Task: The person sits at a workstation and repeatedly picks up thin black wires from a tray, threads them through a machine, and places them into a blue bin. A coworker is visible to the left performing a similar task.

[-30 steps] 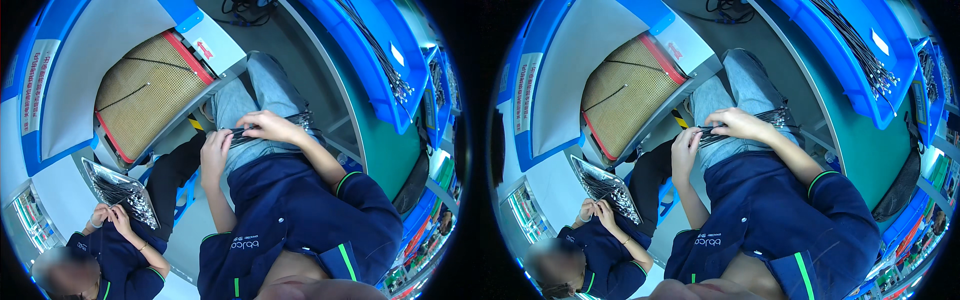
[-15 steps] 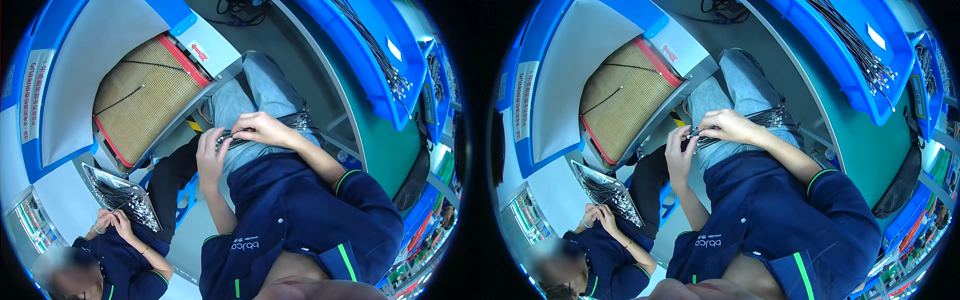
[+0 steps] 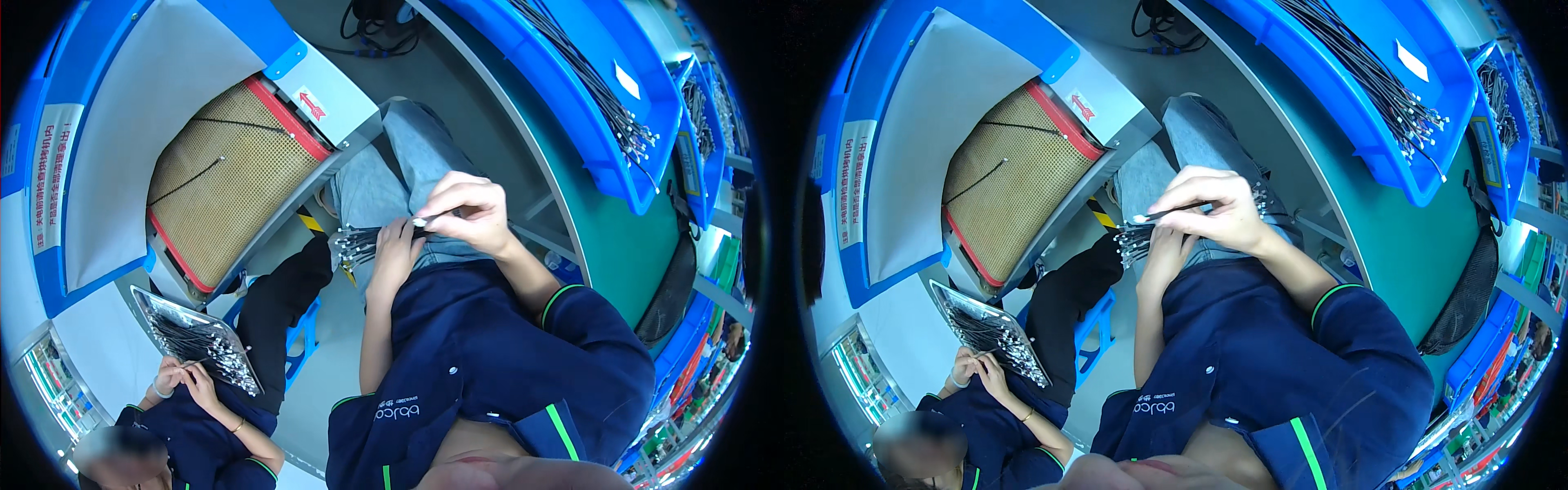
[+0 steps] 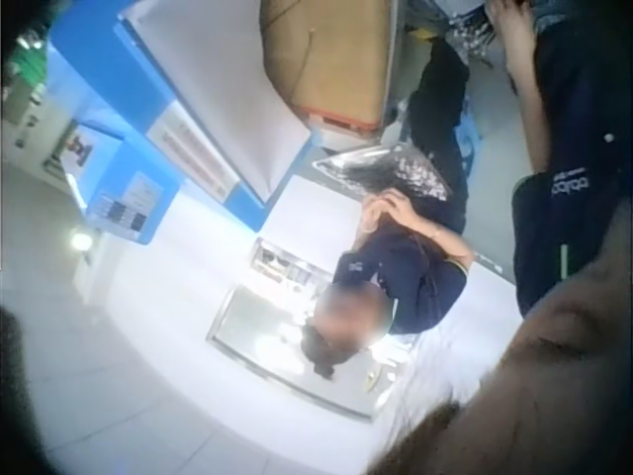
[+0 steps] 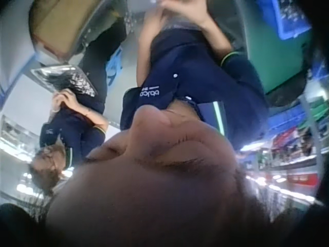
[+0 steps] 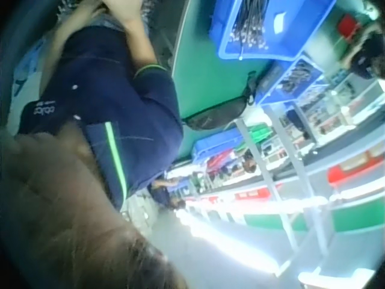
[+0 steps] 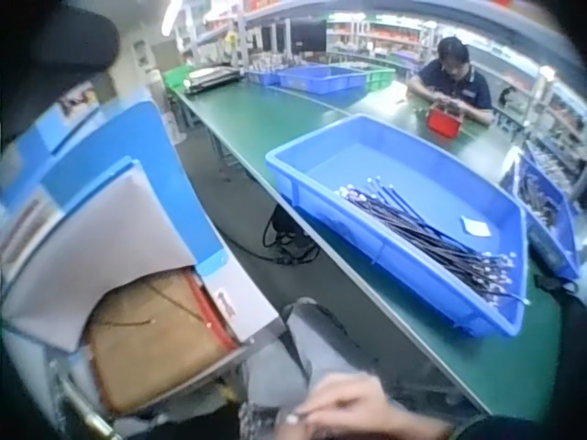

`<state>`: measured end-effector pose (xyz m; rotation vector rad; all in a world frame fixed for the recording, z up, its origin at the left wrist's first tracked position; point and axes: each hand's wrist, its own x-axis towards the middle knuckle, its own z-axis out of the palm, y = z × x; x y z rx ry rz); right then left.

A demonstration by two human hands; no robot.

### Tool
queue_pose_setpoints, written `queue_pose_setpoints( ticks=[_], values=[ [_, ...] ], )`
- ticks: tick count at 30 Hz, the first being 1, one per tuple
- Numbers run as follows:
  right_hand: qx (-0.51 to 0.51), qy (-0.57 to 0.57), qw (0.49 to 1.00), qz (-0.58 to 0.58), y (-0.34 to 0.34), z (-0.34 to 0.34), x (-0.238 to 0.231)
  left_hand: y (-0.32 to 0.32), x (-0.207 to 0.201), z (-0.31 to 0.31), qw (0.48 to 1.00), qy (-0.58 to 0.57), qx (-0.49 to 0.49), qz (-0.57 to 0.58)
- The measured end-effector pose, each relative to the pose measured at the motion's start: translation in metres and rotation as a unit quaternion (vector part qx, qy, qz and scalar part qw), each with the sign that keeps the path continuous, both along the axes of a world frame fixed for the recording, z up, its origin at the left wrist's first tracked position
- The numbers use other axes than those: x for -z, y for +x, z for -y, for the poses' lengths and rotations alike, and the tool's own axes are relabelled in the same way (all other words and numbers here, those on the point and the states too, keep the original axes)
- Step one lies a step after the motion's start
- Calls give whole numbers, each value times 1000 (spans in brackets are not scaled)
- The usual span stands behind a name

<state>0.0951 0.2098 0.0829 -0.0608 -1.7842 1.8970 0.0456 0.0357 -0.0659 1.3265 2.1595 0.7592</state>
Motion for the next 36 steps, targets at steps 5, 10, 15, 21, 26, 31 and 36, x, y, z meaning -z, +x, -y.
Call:
queue_pose_setpoints(
  ticks=[5, 10, 15, 21, 26, 31, 36],
  values=[
    [68, -204, 972, -95, 11, -12, -8, -5, -14, -2, 999, -35, 8, 5],
    [56, 60, 992, 99, 7, -36, -23, -13, -28, -4, 995, 55, -78, 7],
    [-33, 339, 927, 157, 0, -22, 2, -32, -113, -10, 943, 220, -248, -6],
    [-52, 372, 916, 140, -6, -12, 1, -36, -141, -9, 967, 202, -145, -53],
    [-74, 366, 915, 155, -4, -13, 5, -38, -132, -3, 962, 209, -168, -58],
    [-71, 375, 907, 175, -4, -22, 8, -45, -125, 5, 965, 180, -168, -86],
    [-77, 389, 904, 158, -7, -13, 8, -43, -121, 5, 965, 186, -174, -67]
  ],
)
